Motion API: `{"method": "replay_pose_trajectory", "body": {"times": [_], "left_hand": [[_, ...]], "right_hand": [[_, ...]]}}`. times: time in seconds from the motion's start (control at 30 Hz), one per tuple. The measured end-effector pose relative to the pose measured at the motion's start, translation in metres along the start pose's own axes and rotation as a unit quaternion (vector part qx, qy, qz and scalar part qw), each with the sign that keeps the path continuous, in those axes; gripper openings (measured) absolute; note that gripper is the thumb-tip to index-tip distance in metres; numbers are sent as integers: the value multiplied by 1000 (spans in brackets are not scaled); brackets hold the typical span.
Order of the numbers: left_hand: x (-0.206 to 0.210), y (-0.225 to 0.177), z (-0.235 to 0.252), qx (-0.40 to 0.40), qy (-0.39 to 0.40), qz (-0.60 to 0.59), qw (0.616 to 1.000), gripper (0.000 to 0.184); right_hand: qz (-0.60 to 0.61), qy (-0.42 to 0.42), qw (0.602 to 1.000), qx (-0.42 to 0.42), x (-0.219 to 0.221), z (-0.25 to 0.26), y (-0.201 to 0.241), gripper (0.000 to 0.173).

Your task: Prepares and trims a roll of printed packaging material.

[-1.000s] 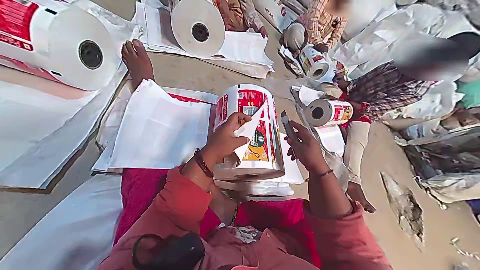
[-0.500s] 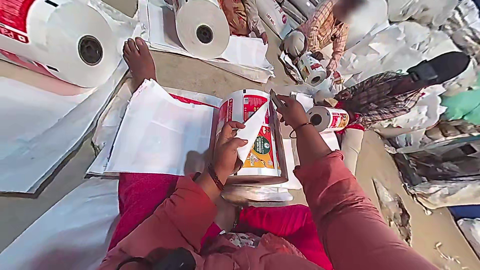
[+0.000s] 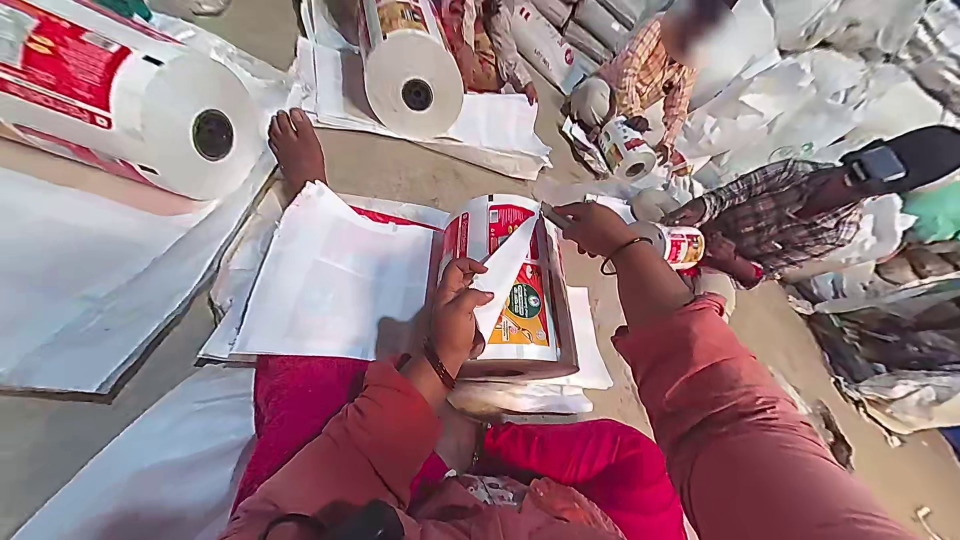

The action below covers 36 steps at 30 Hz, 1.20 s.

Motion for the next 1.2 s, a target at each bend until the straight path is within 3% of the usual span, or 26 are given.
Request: {"method": "replay_pose_trajectory", "body": {"times": [0.23,0.43,0.7,0.9,1.2], "left_hand": [[-1,-13,-4,-25,0,-62,998,36],[-7,-21,1,25,59,-9,998,32],[2,-7,-3,71,93,42,992,27],[-2,-19,-1,87,88,63,990,25],[-5,-37,-4,163,82,97,978,25]], "right_hand": [[82,32,995,38,7,-21,-4,53],[276,-126,950,75,51,-63,-7,59],[126,-105,985,54,37,-21,0,55],[53,-87,994,35,36,-5,13,54],[8,43,999,18,1,-14,12,48]]}}
Point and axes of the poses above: each hand's wrist, its own z-axis towards the middle knuckle, its own x-axis out of the palm, y = z × x, the point moved 2 cm from there along z, towards the middle knuckle
